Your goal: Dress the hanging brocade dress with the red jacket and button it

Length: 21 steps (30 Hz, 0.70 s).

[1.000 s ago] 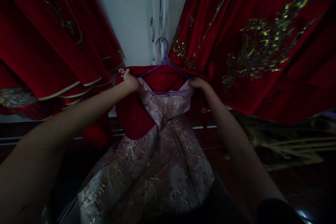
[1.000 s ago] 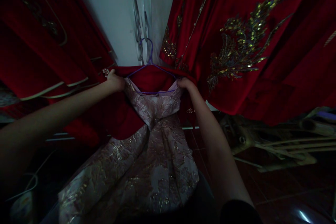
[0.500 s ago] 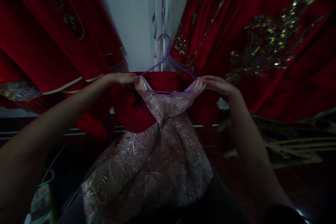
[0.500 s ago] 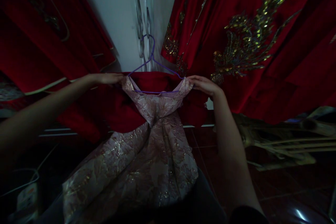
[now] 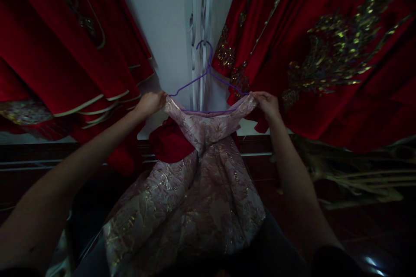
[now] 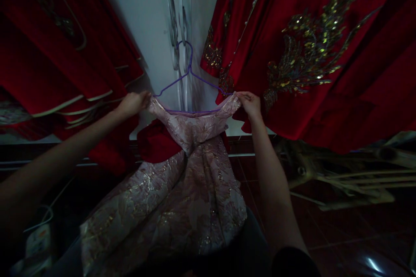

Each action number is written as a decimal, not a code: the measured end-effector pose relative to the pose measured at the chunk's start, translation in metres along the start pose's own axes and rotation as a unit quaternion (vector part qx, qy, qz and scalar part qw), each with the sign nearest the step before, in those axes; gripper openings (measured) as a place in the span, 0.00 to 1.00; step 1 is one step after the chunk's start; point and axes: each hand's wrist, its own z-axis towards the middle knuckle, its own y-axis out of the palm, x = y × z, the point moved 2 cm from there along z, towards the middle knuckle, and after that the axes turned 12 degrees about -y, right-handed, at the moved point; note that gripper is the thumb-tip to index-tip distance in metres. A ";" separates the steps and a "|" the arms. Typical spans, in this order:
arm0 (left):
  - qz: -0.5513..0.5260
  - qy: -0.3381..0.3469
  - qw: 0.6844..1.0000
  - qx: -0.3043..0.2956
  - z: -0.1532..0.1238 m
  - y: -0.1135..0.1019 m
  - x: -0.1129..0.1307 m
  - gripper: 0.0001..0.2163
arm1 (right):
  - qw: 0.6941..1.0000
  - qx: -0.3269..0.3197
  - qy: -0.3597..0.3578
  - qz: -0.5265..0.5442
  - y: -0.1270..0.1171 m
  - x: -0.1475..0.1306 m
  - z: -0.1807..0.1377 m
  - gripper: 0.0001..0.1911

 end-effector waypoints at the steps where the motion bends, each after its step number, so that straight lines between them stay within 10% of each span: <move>1: 0.039 -0.012 0.999 -0.021 -0.004 0.007 -0.008 0.22 | 0.999 0.033 0.019 0.002 -0.002 0.006 -0.006 0.11; 4: 0.106 0.031 0.987 -0.120 -0.025 0.030 -0.020 0.17 | 0.990 0.057 0.124 0.019 -0.008 0.027 -0.038 0.09; 7: 0.099 0.136 0.971 -0.167 -0.050 0.039 -0.006 0.13 | 0.968 -0.094 0.232 0.018 -0.009 0.038 -0.079 0.12; 11: -0.003 0.237 0.971 -0.041 -0.057 0.015 0.052 0.16 | 0.954 -0.212 0.212 -0.003 -0.009 0.030 -0.110 0.21; 16: -0.124 0.311 0.940 0.056 -0.030 0.005 0.129 0.17 | 0.975 -0.154 0.148 0.058 0.001 0.003 -0.113 0.20; 21: -0.128 0.199 0.970 0.055 -0.045 0.047 0.173 0.15 | 0.979 -0.059 0.121 0.150 0.011 -0.005 -0.112 0.16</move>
